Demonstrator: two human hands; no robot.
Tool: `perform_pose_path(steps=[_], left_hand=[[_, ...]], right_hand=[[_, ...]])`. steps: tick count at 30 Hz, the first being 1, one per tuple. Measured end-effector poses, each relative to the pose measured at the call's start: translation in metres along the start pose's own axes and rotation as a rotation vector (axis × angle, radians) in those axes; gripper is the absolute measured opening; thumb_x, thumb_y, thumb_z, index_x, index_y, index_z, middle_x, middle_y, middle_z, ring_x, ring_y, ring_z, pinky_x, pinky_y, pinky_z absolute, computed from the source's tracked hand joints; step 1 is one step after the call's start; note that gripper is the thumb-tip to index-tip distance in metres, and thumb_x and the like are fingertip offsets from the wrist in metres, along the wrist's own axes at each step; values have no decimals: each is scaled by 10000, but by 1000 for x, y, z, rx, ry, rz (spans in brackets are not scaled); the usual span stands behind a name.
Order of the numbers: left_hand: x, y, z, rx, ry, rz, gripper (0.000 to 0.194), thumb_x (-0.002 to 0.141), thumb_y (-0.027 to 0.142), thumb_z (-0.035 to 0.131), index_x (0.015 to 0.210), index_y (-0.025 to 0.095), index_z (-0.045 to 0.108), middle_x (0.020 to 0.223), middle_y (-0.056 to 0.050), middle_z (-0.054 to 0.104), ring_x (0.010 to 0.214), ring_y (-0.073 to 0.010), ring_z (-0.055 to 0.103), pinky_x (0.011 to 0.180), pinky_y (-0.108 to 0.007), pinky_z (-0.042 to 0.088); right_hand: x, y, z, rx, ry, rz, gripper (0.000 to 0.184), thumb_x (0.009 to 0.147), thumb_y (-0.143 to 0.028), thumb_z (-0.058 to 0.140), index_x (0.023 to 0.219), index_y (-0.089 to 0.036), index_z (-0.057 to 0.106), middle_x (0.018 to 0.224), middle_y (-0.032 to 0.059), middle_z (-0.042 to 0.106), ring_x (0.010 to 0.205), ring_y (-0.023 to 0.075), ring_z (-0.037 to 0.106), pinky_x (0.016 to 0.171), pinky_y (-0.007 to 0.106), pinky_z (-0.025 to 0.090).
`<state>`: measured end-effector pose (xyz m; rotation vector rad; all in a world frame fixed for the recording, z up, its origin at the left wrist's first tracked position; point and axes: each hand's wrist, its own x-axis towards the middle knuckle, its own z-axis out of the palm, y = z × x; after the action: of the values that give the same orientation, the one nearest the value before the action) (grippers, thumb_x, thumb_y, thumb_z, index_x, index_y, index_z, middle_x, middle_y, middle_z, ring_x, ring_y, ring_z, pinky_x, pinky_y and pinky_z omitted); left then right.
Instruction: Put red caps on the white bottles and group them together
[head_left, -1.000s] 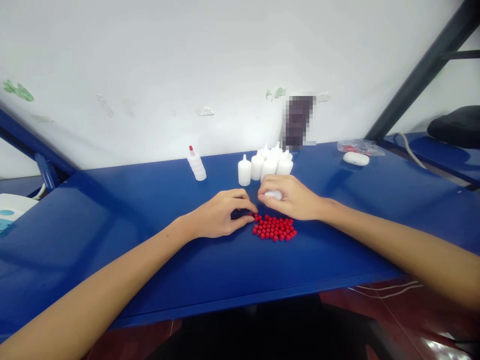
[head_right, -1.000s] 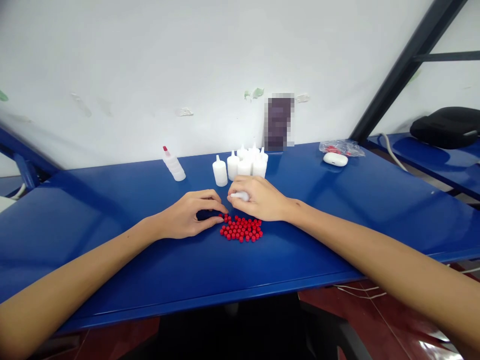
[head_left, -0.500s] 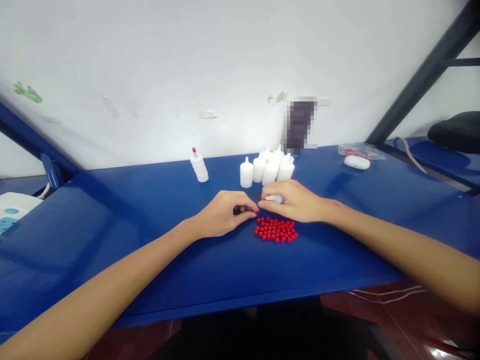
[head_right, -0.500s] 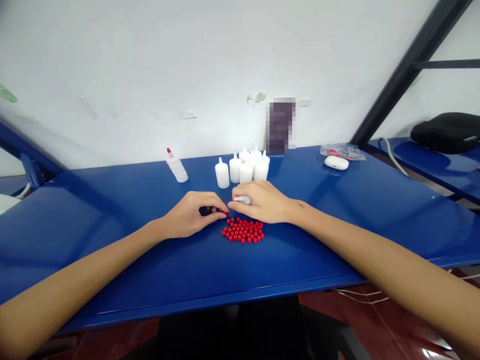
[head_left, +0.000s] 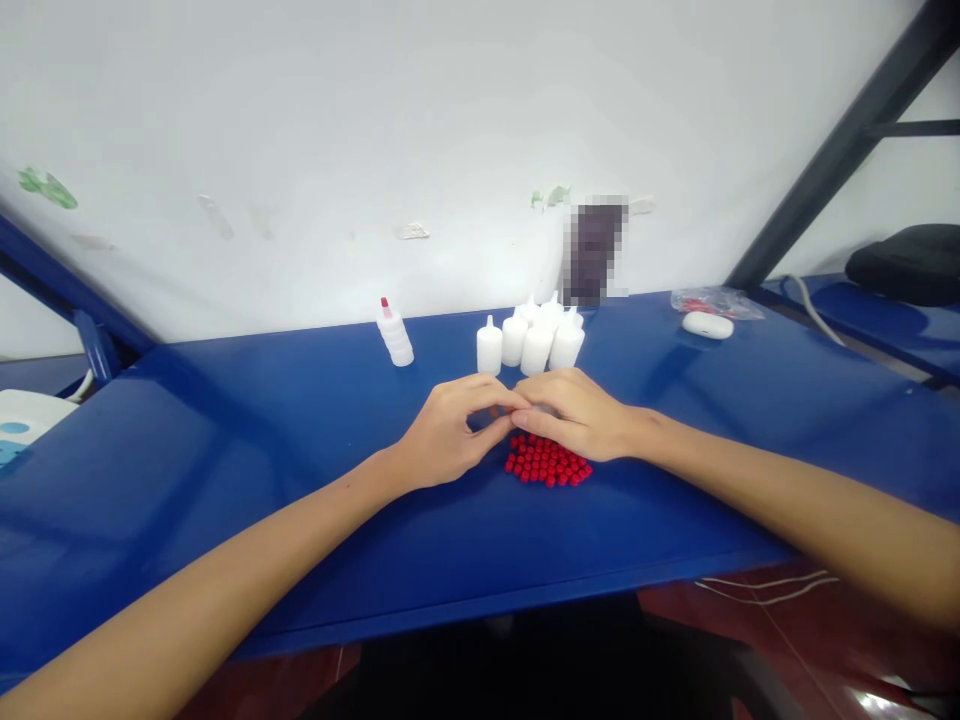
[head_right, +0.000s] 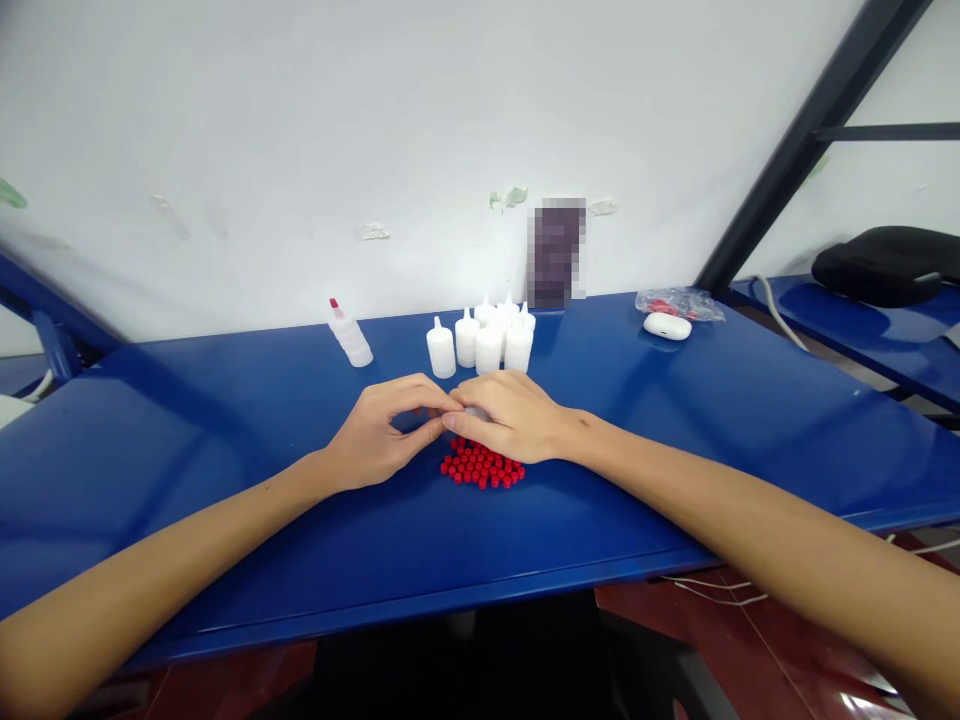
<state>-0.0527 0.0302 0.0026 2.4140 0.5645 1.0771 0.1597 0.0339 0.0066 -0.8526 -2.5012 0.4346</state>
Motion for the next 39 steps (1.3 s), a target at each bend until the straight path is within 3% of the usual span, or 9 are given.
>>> perform_pose_path(steps=[7, 14, 17, 21, 24, 26, 30, 34, 39], left_hand=[[0, 1, -1, -17, 10, 6, 116, 943, 218, 612, 979, 193, 719, 890, -36, 687, 799, -130, 619, 734, -265, 499], [-2, -1, 0, 12, 40, -20, 131, 954, 244, 593, 977, 203, 715, 875, -33, 670, 781, -130, 602, 716, -259, 488], [1, -8, -4, -38, 110, -111, 130, 929, 293, 633, 970, 196, 710, 880, -37, 676, 779, -133, 609, 715, -259, 493], [6, -29, -22, -217, 308, -349, 236, 842, 369, 719, 955, 163, 705, 884, -55, 693, 771, -144, 633, 695, -257, 518], [4, -45, -45, -260, 379, -477, 318, 793, 408, 748, 962, 142, 707, 816, -56, 696, 691, -137, 626, 626, -248, 509], [1, -53, -58, -164, 303, -539, 332, 776, 419, 757, 954, 141, 725, 838, -69, 712, 698, -146, 631, 626, -258, 506], [-5, -59, -72, 93, 139, -636, 325, 785, 434, 731, 945, 152, 754, 819, -79, 728, 728, -181, 642, 654, -293, 502], [-4, -53, -66, 185, 200, -611, 325, 792, 381, 726, 1039, 171, 739, 805, -45, 713, 684, -153, 623, 645, -276, 489], [2, -25, -40, 175, 300, -390, 190, 827, 320, 719, 948, 176, 744, 830, -31, 717, 638, -110, 599, 641, -250, 486]], right_hand=[[1, -5, -2, 69, -20, 6, 353, 1006, -466, 382, 777, -200, 420, 581, -59, 425, 506, 93, 390, 545, 262, 256], [2, -6, -1, 71, -23, 37, 314, 1017, -468, 378, 879, -201, 470, 659, -39, 512, 563, 117, 439, 572, 269, 288], [1, -3, -1, 86, 1, 82, 283, 1005, -470, 415, 1081, -209, 495, 738, -27, 556, 623, 138, 486, 605, 275, 324], [-1, 3, -1, 152, 72, 102, 270, 1030, -358, 322, 1220, -211, 446, 749, -23, 547, 647, 152, 485, 642, 296, 362], [-2, 3, -1, 161, 91, 95, 257, 1021, -258, 283, 1215, -194, 440, 774, -11, 559, 672, 157, 498, 674, 308, 386], [-1, 0, -3, 132, 87, 102, 244, 1017, -274, 326, 1178, -180, 484, 814, 9, 598, 697, 158, 523, 695, 310, 400], [1, -3, -4, 53, 100, 130, 298, 1002, -367, 427, 903, -165, 622, 865, 51, 659, 773, 170, 581, 725, 301, 406], [2, 1, -1, -7, 75, 183, 374, 1009, -392, 401, 792, -169, 609, 743, 23, 623, 671, 147, 539, 642, 281, 349], [1, 3, -1, 44, 84, 135, 317, 977, -338, 420, 723, -179, 524, 669, -10, 529, 616, 127, 454, 615, 273, 305]])
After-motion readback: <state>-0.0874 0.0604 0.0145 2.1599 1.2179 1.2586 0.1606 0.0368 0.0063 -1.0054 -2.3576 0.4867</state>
